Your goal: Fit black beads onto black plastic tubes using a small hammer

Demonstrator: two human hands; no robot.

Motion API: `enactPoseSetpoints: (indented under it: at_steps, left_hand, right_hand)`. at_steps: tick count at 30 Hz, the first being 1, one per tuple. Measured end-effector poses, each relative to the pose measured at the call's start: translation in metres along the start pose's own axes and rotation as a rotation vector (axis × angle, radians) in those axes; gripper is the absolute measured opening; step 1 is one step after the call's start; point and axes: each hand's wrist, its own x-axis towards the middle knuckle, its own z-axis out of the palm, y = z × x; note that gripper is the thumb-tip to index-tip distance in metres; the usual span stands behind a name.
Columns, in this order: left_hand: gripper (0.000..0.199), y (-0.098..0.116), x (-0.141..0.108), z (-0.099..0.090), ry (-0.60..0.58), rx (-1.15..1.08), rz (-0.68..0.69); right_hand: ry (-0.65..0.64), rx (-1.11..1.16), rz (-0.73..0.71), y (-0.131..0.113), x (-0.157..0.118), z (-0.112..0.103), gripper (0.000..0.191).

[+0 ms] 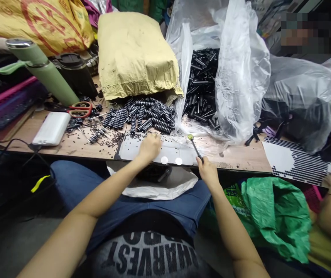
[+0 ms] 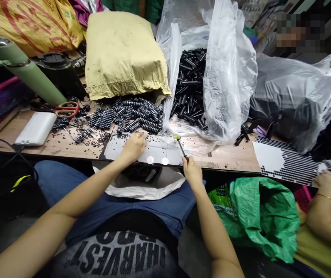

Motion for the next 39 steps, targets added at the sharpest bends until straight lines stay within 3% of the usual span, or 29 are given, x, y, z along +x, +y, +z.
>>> enactPoseSetpoints:
  at_steps: [3, 7, 12, 15, 17, 21, 23, 24, 26, 28, 29, 30, 32, 35, 37, 39]
  left_hand:
    - [0.033, -0.033, 0.036, 0.003, 0.030, 0.105, -0.249]
    - [0.031, -0.050, 0.051, 0.011, -0.017, 0.080, -0.264]
    - [0.026, -0.043, 0.018, -0.016, 0.235, -0.155, -0.142]
    - [0.020, -0.036, -0.005, -0.029, 0.311, -0.307, -0.060]
    - [0.016, -0.032, -0.013, -0.023, 0.292, -0.379, -0.009]
    - [0.021, -0.027, -0.015, 0.004, 0.234, -0.631, -0.002]
    - [0.025, -0.023, -0.013, 0.009, 0.251, -0.715, -0.033]
    - [0.027, -0.020, -0.011, 0.008, 0.267, -0.731, -0.031]
    - [0.028, -0.011, -0.007, 0.000, 0.253, -0.764, 0.028]
    - [0.027, 0.000, -0.003, -0.009, 0.104, -0.847, 0.115]
    - [0.025, 0.005, -0.002, -0.012, 0.006, -0.913, 0.129]
    - [0.025, 0.010, -0.002, -0.014, -0.079, -0.997, 0.100]
    - [0.029, 0.016, -0.002, -0.013, -0.172, -1.200, -0.083]
    - [0.036, 0.018, -0.007, -0.012, -0.156, -1.452, -0.390]
    - [0.040, 0.018, -0.009, -0.014, -0.134, -1.529, -0.447]
    - [0.042, 0.017, -0.011, -0.019, -0.116, -1.608, -0.427]
  right_hand:
    - [0.089, -0.010, -0.007, 0.013, 0.020, 0.007, 0.038]
    - [0.317, 0.068, -0.156, 0.008, 0.067, -0.005, 0.030]
    - [0.482, 0.062, -0.157, -0.013, 0.151, -0.036, 0.030]
    - [0.394, -0.021, -0.106, -0.024, 0.186, -0.045, 0.028]
    - [0.314, -0.063, -0.076, -0.029, 0.196, -0.046, 0.025]
    - [0.350, -0.046, -0.105, -0.031, 0.177, -0.058, 0.023]
    - [0.382, -0.028, -0.232, -0.033, 0.154, -0.074, 0.022]
    - [0.338, -0.026, -0.334, -0.035, 0.140, -0.084, 0.021]
    - [0.072, -0.031, -0.600, -0.044, 0.111, -0.104, 0.017]
    - [-0.267, -0.003, -0.842, -0.059, 0.086, -0.117, 0.017]
    - [-0.342, 0.036, -0.935, -0.068, 0.075, -0.120, 0.017]
    - [-0.341, 0.087, -0.999, -0.076, 0.066, -0.119, 0.020]
    - [-0.176, 0.199, -1.037, -0.092, 0.051, -0.108, 0.036]
    - [0.042, 0.296, -0.969, -0.106, 0.035, -0.079, 0.091]
    - [0.058, 0.320, -0.934, -0.110, 0.028, -0.061, 0.111]
    - [0.061, 0.356, -0.904, -0.109, 0.023, -0.049, 0.114]
